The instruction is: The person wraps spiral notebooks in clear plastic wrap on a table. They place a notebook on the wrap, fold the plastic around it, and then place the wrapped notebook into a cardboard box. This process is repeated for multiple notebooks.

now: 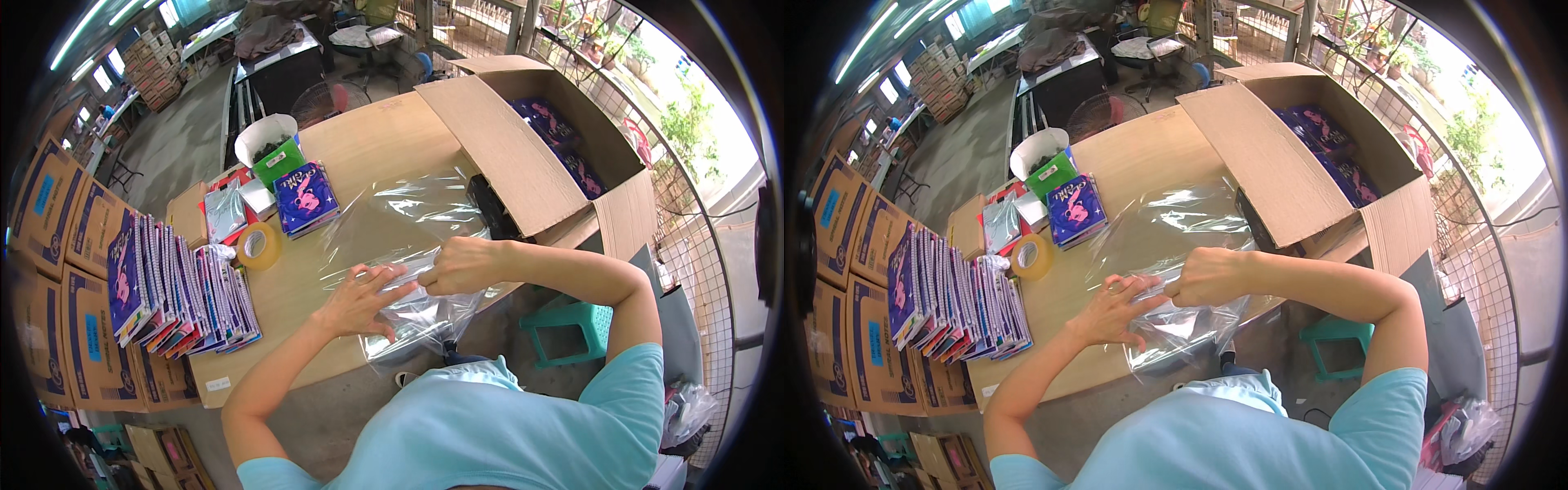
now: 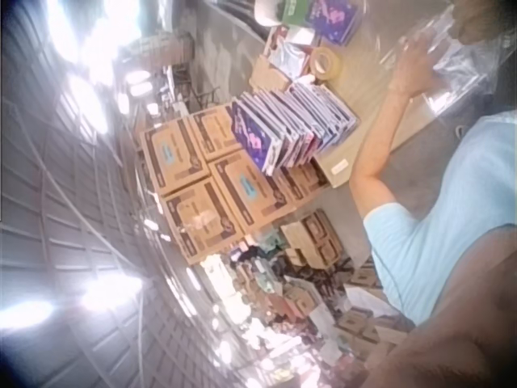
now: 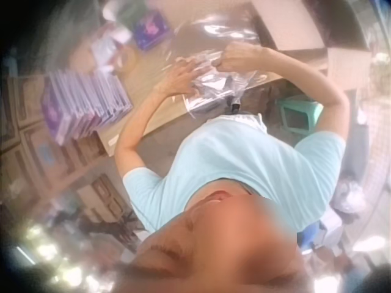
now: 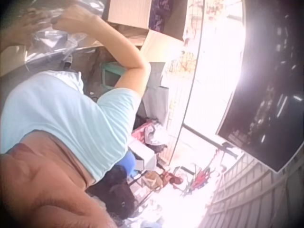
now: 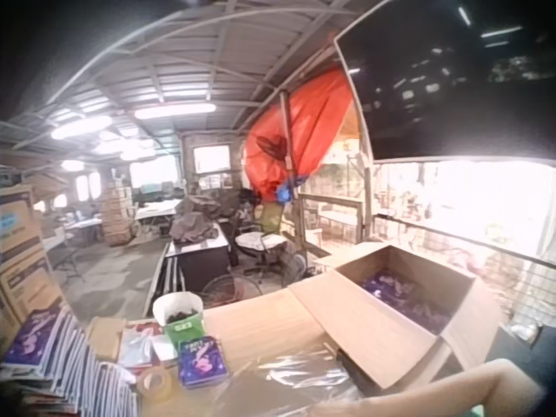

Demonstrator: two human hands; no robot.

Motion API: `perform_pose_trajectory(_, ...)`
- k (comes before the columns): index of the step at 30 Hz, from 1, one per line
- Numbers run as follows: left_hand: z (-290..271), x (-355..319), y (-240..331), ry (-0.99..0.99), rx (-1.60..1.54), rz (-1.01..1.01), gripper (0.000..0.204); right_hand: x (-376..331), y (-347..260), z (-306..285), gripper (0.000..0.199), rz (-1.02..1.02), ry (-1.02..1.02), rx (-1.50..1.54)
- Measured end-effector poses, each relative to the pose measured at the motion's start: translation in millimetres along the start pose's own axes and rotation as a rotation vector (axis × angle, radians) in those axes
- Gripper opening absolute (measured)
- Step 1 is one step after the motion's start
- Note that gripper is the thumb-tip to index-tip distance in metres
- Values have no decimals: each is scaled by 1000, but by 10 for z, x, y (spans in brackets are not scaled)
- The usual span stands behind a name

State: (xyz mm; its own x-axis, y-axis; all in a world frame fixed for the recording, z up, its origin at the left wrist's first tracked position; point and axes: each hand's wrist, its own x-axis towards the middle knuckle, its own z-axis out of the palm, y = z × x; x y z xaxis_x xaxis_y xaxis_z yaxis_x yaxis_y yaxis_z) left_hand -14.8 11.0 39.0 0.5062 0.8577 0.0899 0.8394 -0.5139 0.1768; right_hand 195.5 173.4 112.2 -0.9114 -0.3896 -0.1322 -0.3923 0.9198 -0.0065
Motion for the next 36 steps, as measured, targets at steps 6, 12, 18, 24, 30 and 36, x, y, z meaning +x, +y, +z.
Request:
perform_pose_trajectory(6,-59,9,-26,-19,104,21,100,192,-4,-5,18,-68,-79,-134)
perform_pose_trajectory(12,-24,17,-71,-48,96,33,100,277,152,-97,15,20,-156,-69)
perform_pose_trajectory(18,-22,7,-78,-62,118,42,94,228,347,-20,9,101,-141,274)
perform_pose_trajectory(24,-67,89,-48,-131,69,48,94,205,337,163,22,184,102,436)
perform_pose_trajectory(30,13,121,-69,-130,-25,95,98,289,291,341,11,124,493,446)
perform_pose_trajectory(36,-65,214,-43,-213,-85,68,96,310,233,453,19,121,599,369)
